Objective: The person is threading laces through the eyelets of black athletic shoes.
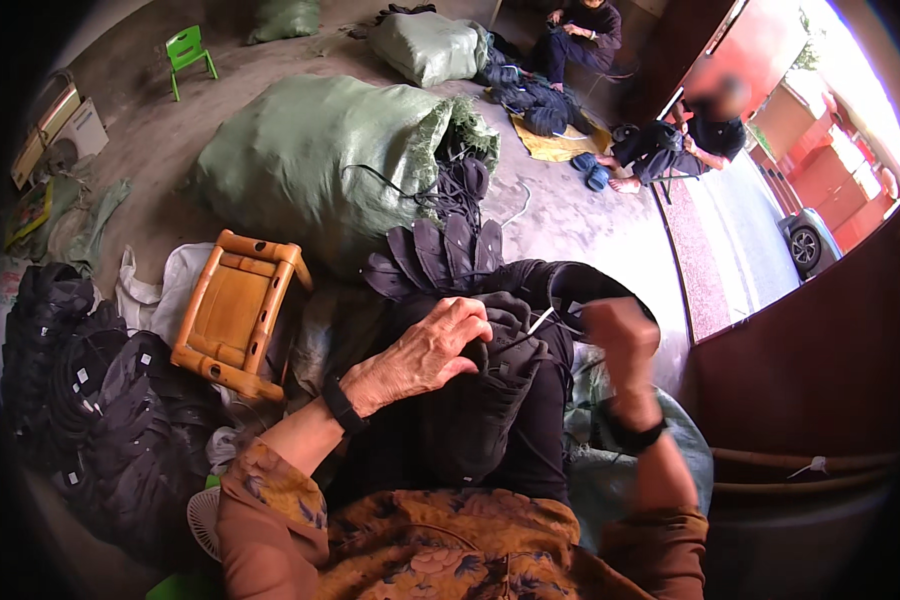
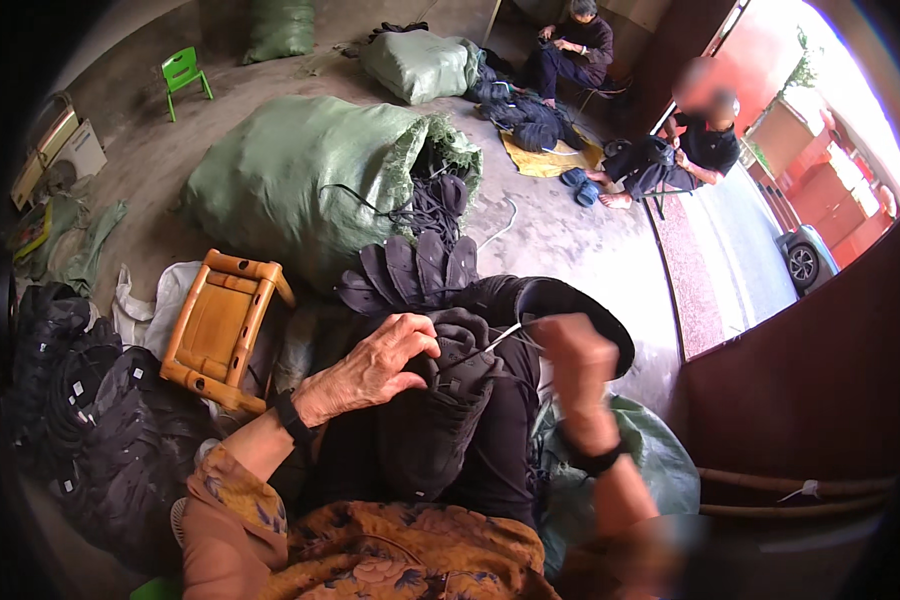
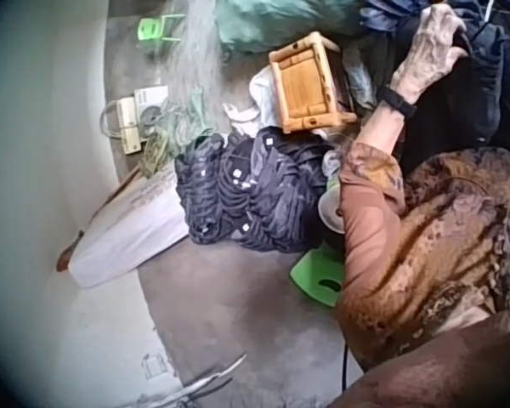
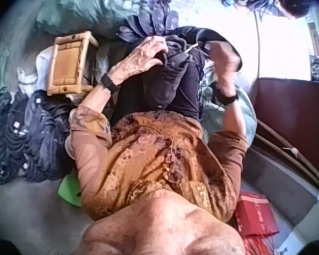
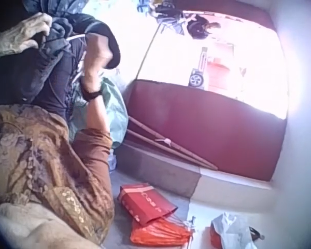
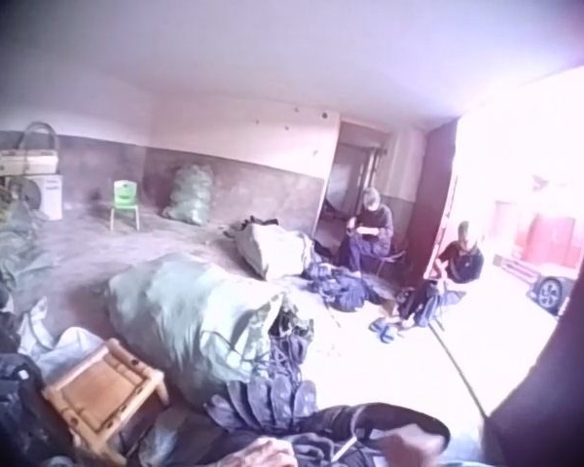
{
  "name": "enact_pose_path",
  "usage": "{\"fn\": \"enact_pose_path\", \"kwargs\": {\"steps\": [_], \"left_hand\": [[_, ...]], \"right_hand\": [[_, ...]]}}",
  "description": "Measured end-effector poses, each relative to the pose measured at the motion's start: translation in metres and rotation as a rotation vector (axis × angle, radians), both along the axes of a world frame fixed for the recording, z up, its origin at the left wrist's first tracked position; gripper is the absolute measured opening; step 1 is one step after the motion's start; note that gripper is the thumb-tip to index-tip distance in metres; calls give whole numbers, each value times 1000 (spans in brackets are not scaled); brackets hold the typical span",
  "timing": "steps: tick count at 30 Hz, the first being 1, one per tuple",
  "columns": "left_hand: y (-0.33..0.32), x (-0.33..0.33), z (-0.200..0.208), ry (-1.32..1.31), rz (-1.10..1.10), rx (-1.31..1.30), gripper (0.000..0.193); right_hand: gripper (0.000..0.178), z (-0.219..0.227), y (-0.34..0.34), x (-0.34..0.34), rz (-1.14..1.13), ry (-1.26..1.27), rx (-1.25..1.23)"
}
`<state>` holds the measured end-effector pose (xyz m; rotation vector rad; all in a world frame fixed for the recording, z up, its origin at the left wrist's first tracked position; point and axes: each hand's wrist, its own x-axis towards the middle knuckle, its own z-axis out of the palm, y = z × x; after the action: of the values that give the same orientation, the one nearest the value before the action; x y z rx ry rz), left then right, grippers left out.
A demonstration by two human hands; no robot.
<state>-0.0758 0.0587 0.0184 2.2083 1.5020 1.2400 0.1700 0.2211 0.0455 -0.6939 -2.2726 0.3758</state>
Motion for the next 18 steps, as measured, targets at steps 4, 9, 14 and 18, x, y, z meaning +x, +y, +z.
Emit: {"fn": "enact_pose_path", "kwargs": {"steps": [4,9,14,18], "left_hand": [[1,0,1,10,-43,2,58],[12,3,-3,30,-71,-13,56],[21,2,4,59,-11,-1,36],[43,27,23,137,9,41,28]], "right_hand": [[19,88,87,145,-329,670,-218],[22,159,126,278,-623,962,-266],[29,216,92,235,-91,838,-309],[32,291,64,229,282,633,-434]]}}
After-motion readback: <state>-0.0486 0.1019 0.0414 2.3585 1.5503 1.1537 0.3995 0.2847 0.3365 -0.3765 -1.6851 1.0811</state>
